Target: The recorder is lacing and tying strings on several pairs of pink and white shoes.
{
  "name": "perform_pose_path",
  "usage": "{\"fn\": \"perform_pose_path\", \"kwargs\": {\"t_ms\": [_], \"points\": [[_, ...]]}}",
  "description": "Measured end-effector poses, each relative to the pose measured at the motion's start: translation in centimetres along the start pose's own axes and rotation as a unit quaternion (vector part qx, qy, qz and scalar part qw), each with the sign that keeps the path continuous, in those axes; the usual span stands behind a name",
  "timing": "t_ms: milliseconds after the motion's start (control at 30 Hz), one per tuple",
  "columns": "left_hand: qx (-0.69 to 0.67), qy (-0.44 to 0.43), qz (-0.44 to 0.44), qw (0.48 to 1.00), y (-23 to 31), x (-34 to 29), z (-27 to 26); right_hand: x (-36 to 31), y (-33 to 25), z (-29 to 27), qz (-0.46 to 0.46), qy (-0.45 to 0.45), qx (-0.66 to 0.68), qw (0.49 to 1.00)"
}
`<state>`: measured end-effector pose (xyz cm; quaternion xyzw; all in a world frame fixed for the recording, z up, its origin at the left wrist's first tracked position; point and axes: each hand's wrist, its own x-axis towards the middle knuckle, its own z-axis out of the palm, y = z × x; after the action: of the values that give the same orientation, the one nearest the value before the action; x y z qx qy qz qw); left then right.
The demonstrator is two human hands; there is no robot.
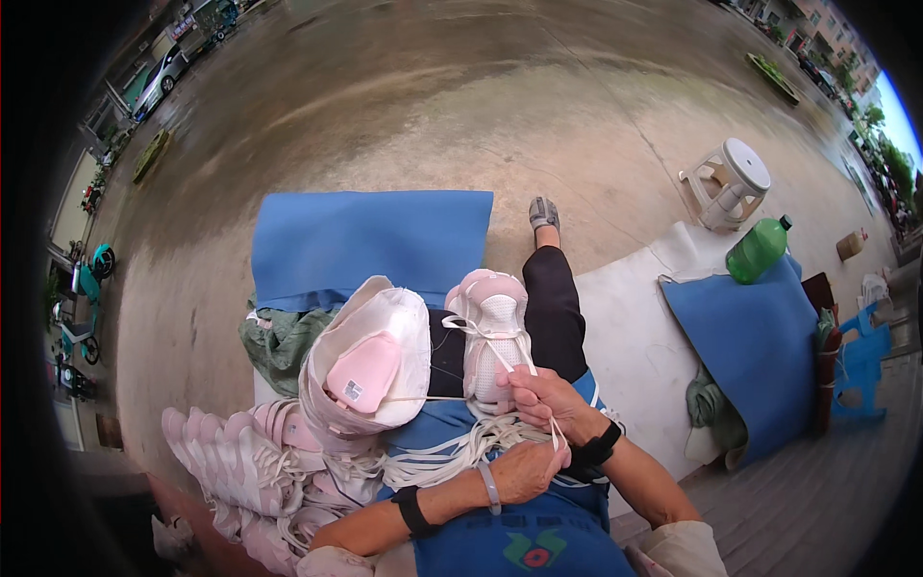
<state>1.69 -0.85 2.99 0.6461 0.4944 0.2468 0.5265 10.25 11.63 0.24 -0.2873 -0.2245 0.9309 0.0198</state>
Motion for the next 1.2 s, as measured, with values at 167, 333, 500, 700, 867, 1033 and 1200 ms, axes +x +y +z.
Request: {"fn": "perform_pose_path", "kwargs": {"t_ms": [167, 333, 500, 700, 867, 1033, 1200], "points": [[-0.297, -0.157, -0.086, 0.938, -2.4, -1.9, -2.4, -9.8, -4.5, -1.5, 0.080, -0.118, -0.283, 0.948], [-0.673, 0.102, -0.172, 0.712, -4.6, 0.9, -5.3, -7.5, -0.9, 3.1, -0.017, -0.193, -0.540, 0.819], [-0.739, 0.190, -0.125, 0.634, -8.3, 2.7, -4.6, -4.2, 3.3, 3.0, -0.176, -0.210, -0.690, 0.670], [-0.555, 0.147, -0.196, 0.795, -3.0, 2.7, -2.4, -8.4, -2.2, 2.9, 0.031, -0.384, -0.434, 0.814], [-0.701, 0.260, -0.235, 0.621, -1.7, 3.4, -5.3, -8.6, -1.3, 2.9, 0.002, -0.391, -0.463, 0.795], [-0.678, 0.251, -0.190, 0.665, -5.9, 0.8, -5.5, -6.2, 1.0, 2.9, -0.046, -0.311, -0.639, 0.703], [-0.522, 0.253, -0.259, 0.772, -5.2, -0.4, -6.4, -5.3, -1.0, -0.4, 0.000, -0.090, -0.735, 0.672]]}}
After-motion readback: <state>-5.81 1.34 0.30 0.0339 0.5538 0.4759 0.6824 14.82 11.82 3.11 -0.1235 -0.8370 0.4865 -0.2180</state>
